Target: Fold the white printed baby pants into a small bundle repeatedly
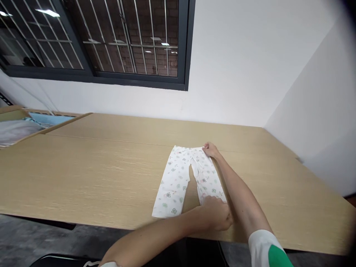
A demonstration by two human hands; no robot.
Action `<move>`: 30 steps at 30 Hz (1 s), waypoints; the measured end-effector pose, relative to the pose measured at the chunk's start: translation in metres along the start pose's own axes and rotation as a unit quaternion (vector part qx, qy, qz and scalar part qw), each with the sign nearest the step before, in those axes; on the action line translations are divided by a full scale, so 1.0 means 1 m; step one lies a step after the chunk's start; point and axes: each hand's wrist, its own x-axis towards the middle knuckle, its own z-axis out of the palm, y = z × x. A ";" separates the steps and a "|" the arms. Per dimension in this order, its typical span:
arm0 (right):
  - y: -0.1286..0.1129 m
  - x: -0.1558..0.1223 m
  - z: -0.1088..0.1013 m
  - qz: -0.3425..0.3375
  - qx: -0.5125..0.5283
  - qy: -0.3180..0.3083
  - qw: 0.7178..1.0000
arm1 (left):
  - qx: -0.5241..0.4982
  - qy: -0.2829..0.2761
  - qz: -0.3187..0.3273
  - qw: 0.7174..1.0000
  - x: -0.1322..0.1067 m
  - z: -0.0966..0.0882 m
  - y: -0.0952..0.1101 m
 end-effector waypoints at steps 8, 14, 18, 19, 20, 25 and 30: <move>-0.032 -0.005 -0.005 0.015 0.054 0.011 0.998 | -0.005 0.131 -0.121 0.984 -0.054 -0.052 0.011; -0.079 -0.003 0.030 -0.010 0.069 0.020 0.997 | -0.060 0.243 -0.202 0.947 -0.122 -0.059 -0.012; -0.108 -0.006 0.072 -0.036 0.062 0.021 0.997 | -0.011 0.280 -0.267 0.922 -0.167 -0.054 -0.031; -0.113 -0.007 0.083 -0.040 0.062 0.017 0.997 | 0.011 0.281 -0.286 0.916 -0.176 -0.053 -0.036; -0.117 -0.009 0.094 -0.042 0.062 0.014 0.997 | 0.031 0.281 -0.303 0.910 -0.183 -0.051 -0.040; -0.128 -0.014 0.129 -0.053 0.052 -0.003 0.997 | 0.102 0.258 -0.377 0.884 -0.200 -0.047 -0.049; -0.135 -0.026 0.136 -0.083 0.020 -0.021 0.996 | 0.143 0.262 -0.449 0.842 -0.202 -0.045 -0.045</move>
